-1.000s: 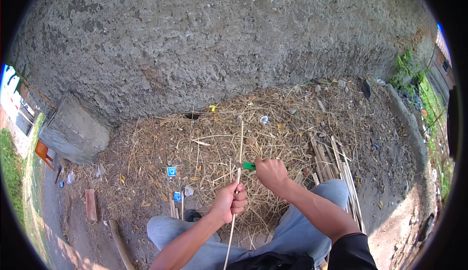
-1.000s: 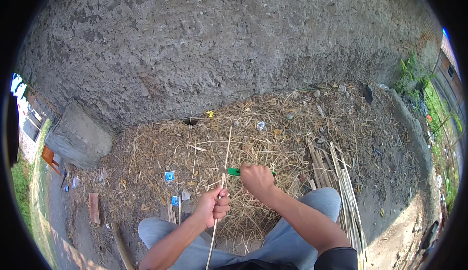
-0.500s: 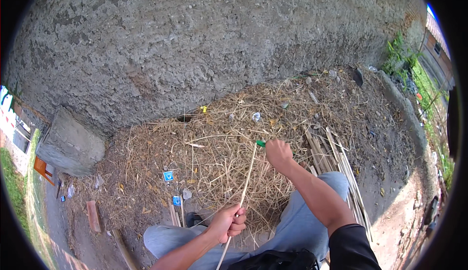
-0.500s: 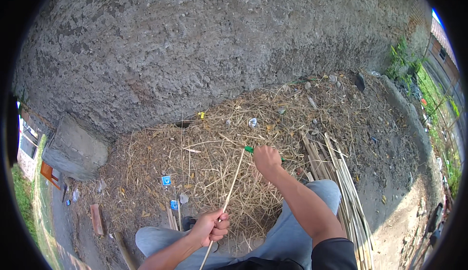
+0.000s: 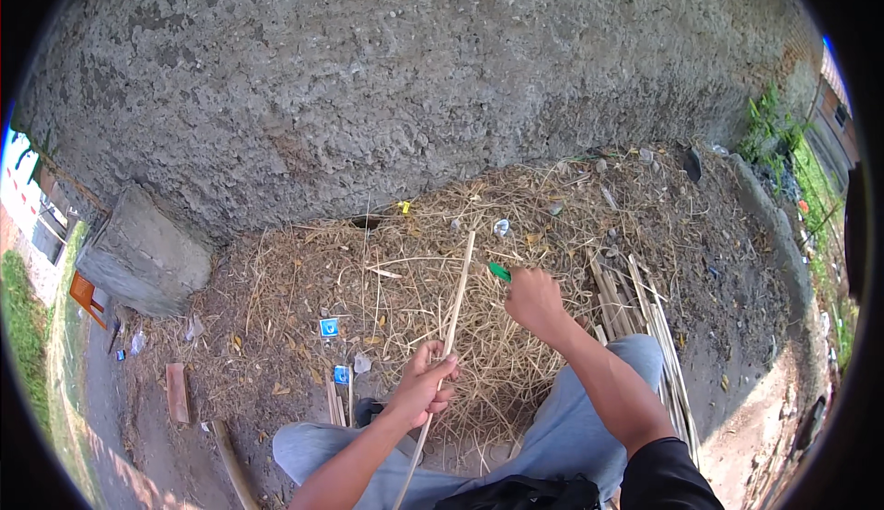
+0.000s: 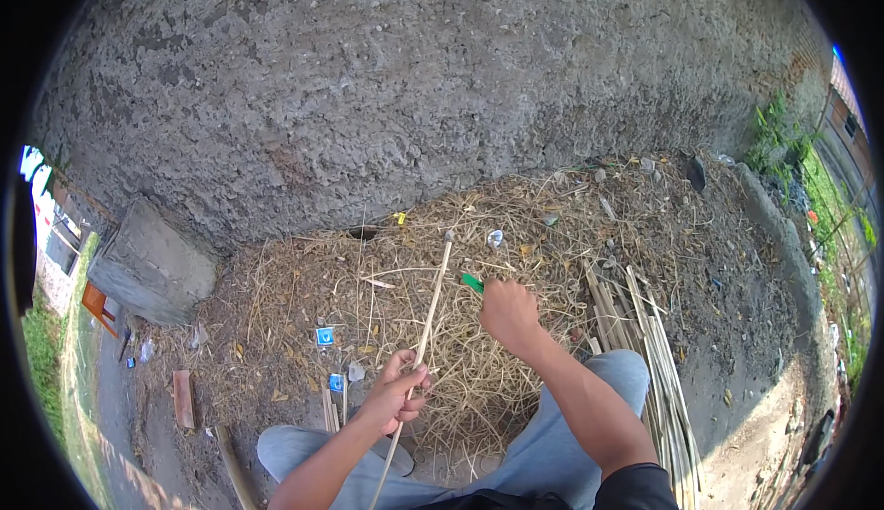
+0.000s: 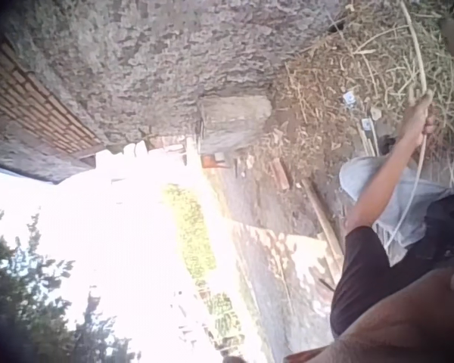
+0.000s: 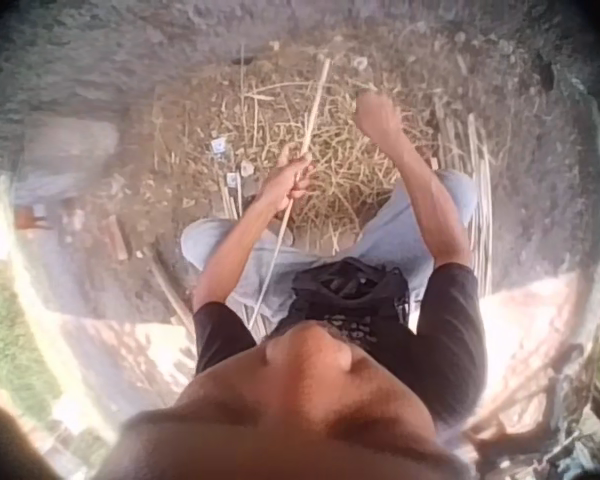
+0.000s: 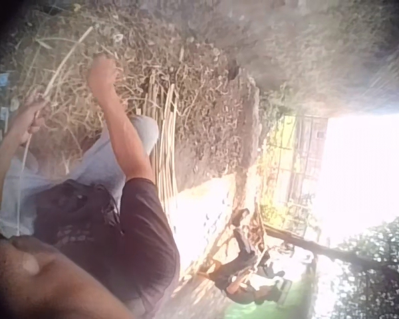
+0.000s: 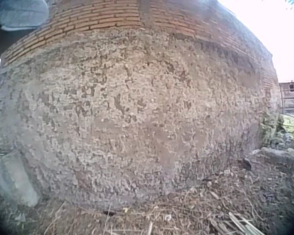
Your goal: The person holds a bamboo strip and scrapes its length with a small knife. The person repeatedly runs the blade along the surface and edges, then turns the strip over to repeat the action on the other side.
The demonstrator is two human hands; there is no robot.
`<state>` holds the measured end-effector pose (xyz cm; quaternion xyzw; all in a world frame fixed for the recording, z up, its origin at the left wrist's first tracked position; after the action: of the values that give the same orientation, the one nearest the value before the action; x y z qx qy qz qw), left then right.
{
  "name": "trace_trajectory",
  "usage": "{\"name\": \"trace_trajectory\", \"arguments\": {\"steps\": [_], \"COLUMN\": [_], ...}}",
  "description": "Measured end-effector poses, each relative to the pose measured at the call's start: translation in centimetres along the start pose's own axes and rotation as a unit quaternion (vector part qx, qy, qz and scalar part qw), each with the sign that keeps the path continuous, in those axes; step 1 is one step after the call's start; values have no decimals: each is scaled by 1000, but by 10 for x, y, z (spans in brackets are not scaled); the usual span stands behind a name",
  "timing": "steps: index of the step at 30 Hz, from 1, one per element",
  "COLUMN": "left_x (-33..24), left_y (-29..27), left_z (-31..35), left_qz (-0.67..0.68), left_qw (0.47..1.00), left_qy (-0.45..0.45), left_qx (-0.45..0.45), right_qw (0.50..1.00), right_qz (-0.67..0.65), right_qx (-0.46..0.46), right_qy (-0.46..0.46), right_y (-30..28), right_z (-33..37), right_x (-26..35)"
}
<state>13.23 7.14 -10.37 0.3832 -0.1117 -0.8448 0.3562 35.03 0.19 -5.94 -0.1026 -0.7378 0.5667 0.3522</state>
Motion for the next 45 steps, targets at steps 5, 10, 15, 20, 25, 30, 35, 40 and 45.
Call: {"name": "trace_trajectory", "arguments": {"steps": [5, 10, 15, 20, 25, 30, 35, 40, 45], "left_x": [-16, -21, -26, -28, -28, -29, -23, -20, -17], "left_y": [-6, -1, -1, 1, -2, -1, 0, 13, 11], "left_z": [-4, -5, -7, -6, -8, -6, -11, -9, -10], "left_qz": [-32, -47, -39, -24, -15, 12, 46, 78, 79], "left_qw": [992, 990, 991, 993, 994, 996, 998, 996, 996], "left_qy": [100, 121, 114, 99, 95, 78, 51, 27, 22], "left_qx": [-64, -53, -61, -52, -55, -35, -6, 40, 32], "right_qw": [1000, 998, 990, 987, 984, 983, 983, 986, 983], "right_qz": [-14, -2, 15, 12, 19, 16, 29, 51, 90], "right_qx": [-18, -32, 51, 49, 57, 41, 6, 7, 27], "right_qy": [-19, -63, -128, -152, -170, -176, -182, -158, -158], "right_y": [-6, -5, 10, 17, 24, 28, 28, 32, 38], "right_z": [-3, 6, 15, 24, 28, 30, 34, 33, 30], "right_x": [3, 17, 28, 38, 46, 50, 55, 52, 50]}}
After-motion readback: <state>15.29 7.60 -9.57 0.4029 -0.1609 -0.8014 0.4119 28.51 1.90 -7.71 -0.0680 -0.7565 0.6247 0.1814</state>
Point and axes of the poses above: each hand's wrist, its own z-axis away from the middle knuckle, its own y-axis out of the palm, x = y × z, the point moved 7 cm from there along -z, towards the middle knuckle, and after that the axes turned 6 degrees about -y, right-handed, at the moved point
